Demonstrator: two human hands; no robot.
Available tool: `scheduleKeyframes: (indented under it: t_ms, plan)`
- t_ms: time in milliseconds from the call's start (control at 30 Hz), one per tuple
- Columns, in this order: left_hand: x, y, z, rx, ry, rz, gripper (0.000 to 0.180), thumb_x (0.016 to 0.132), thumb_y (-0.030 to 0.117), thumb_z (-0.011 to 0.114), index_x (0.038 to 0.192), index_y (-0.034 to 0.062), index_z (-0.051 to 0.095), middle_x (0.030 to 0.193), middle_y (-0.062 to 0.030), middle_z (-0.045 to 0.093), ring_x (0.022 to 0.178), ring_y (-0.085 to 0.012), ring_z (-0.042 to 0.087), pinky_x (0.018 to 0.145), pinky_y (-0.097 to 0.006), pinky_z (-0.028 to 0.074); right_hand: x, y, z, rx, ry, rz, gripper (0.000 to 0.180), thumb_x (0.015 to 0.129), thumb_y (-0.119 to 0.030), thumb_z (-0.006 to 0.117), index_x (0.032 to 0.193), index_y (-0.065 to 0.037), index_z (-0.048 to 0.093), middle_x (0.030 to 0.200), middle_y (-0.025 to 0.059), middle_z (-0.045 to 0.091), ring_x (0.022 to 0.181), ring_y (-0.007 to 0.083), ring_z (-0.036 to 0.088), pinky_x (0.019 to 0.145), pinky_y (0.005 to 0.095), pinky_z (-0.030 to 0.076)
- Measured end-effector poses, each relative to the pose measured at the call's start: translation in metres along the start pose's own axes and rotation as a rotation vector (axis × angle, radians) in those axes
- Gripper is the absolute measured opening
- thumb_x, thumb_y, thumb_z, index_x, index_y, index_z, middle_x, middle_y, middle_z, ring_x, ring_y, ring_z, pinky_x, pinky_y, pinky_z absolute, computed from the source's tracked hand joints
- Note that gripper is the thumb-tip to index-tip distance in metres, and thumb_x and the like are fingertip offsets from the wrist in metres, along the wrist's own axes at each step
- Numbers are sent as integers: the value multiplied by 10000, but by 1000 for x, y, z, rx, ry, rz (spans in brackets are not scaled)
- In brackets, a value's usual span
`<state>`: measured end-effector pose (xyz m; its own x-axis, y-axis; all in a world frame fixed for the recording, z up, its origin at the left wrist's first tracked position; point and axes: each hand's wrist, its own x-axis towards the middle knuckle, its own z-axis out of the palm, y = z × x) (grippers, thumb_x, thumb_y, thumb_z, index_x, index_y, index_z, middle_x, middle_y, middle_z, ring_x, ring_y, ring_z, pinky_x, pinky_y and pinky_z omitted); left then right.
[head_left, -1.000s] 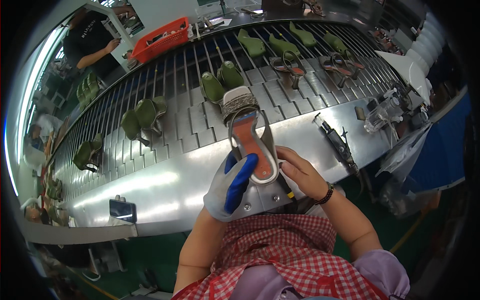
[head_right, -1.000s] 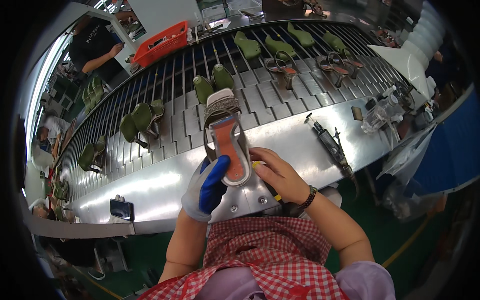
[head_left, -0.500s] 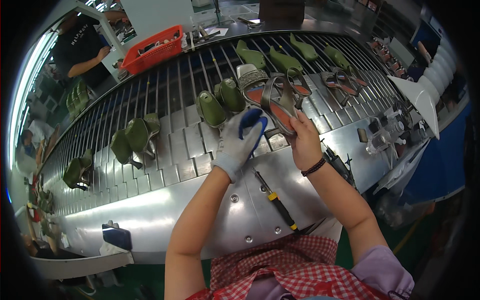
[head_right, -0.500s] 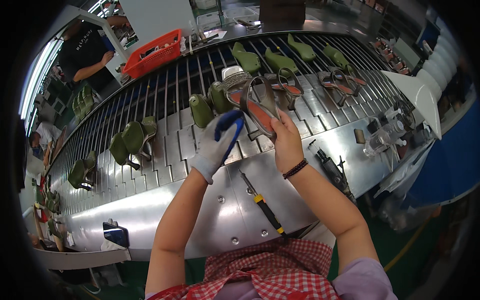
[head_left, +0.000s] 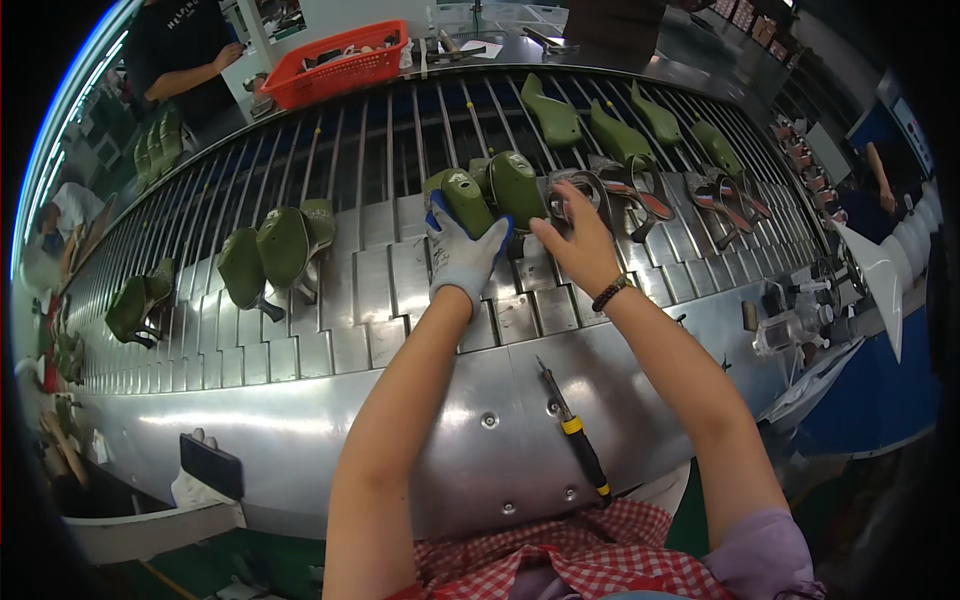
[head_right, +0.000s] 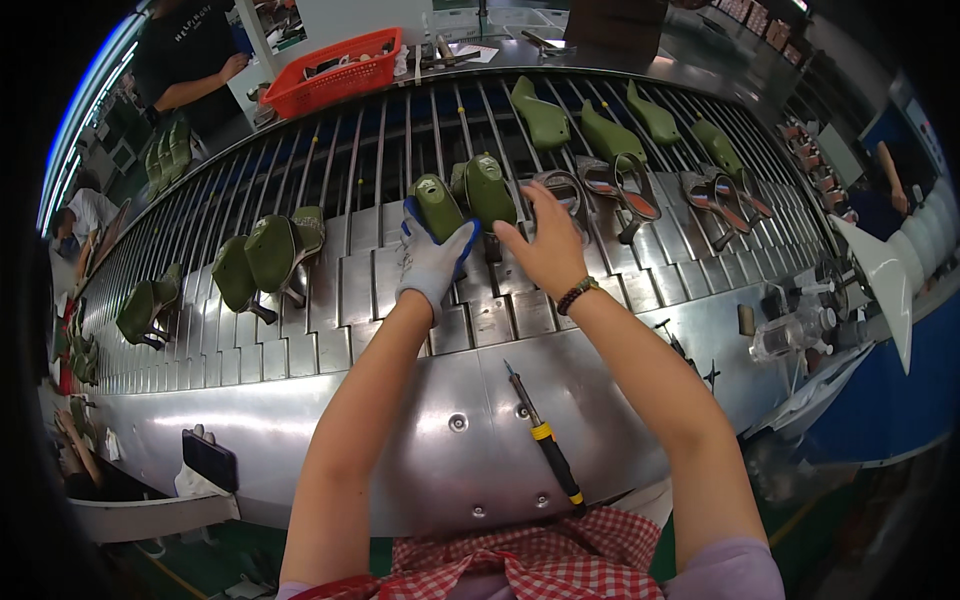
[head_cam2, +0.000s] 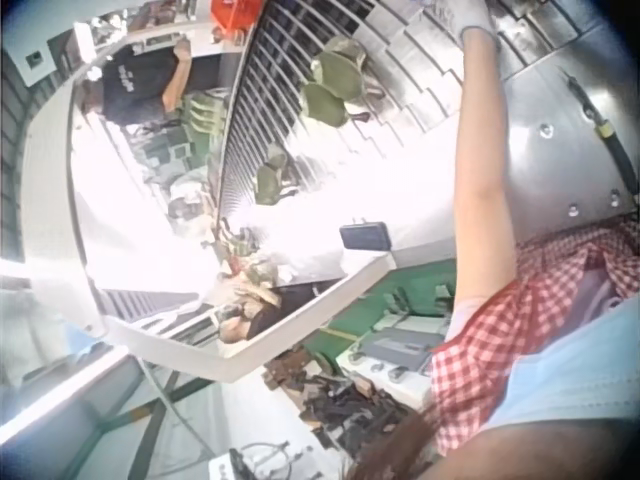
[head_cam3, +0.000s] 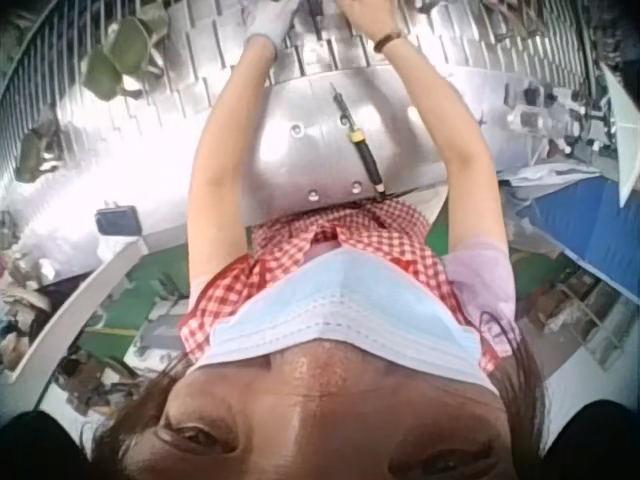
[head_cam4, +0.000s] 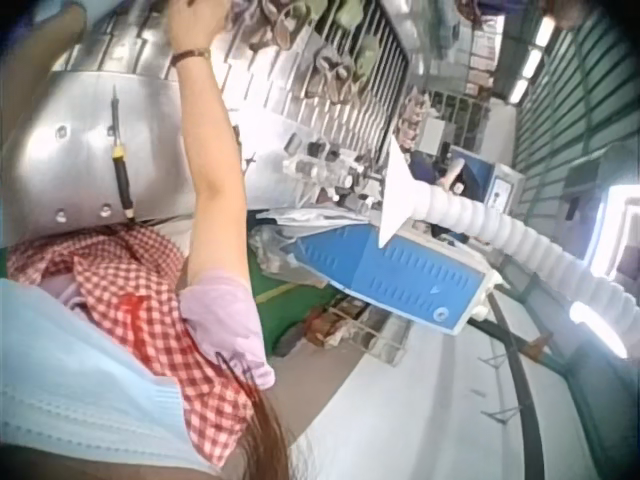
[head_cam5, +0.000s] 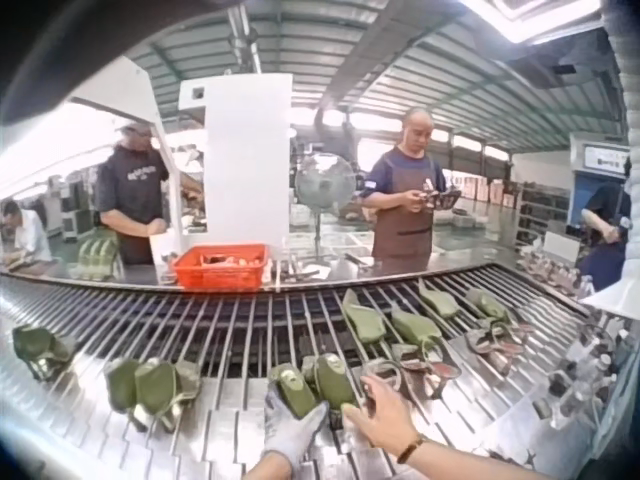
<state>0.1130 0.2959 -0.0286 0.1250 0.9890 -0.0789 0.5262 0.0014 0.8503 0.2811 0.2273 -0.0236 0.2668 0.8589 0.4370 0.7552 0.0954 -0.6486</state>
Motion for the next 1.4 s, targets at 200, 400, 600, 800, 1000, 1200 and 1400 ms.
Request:
scheduleKeyframes:
  t_ms: [200, 400, 600, 800, 1000, 1200, 1400]
  plan:
    - [18, -34, -18, -291, 89, 117, 904, 680, 256, 727, 1439, 63, 275, 1354, -224, 424, 1188, -363, 485, 974, -408, 437, 51, -29, 25, -199, -184, 317, 694, 789, -547, 616, 1234, -23, 522, 1114, 201, 637, 1052, 343, 615, 917, 412, 459]
    - [27, -87, -78, -449, 175, 99, 596, 785, 166, 711, 1311, 21, 471, 1113, -93, 615, 967, -176, 604, 839, -290, 489, 72, -49, 5, -676, -296, 219, 549, 787, -550, 553, 967, -48, 686, 934, 188, 687, 944, 340, 653, 811, 434, 513]
    - [29, -98, -129, -345, -43, 180, 620, 820, 204, 692, 1357, 34, 433, 1180, -93, 584, 1034, -167, 572, 865, -278, 469, 76, -54, 6, -607, -305, 286, 506, 760, -489, 574, 926, -29, 703, 909, 190, 688, 888, 337, 665, 786, 417, 523]
    - [-36, -75, -134, -268, 303, 267, 625, 890, 206, 622, 1419, 41, 332, 1349, -131, 430, 1220, -211, 454, 1007, -316, 391, 65, -60, -4, -454, -386, 333, 507, 755, -446, 569, 893, 26, 693, 896, 222, 677, 860, 316, 670, 760, 407, 530]
    - [-138, -32, -141, -911, 85, 143, 520, 954, 152, 523, 1420, 38, 324, 1350, -91, 437, 1222, -176, 462, 1032, -302, 378, 22, -47, -9, 735, -248, 828, 474, 814, -318, 670, 1134, 12, 555, 950, 103, 635, 749, 205, 660, 555, 280, 552]
    - [-188, -45, -100, -1436, -159, -101, 461, 986, 287, 482, 1379, 64, 389, 1367, -100, 480, 1197, -259, 521, 1031, -355, 390, -66, -138, -46, 1081, -288, 640, 425, 870, -319, 648, 1143, -10, 543, 990, 95, 643, 778, 164, 652, 585, 273, 551]
    - [-235, 28, -139, -1805, 234, -290, 263, 865, 342, 669, 817, 158, 488, 747, 30, 454, 735, -140, 493, 729, -306, 467, -167, -208, -81, 1045, -327, 278, 501, 873, -249, 688, 1211, 40, 458, 1032, 97, 600, 870, 133, 611, 714, 268, 527]
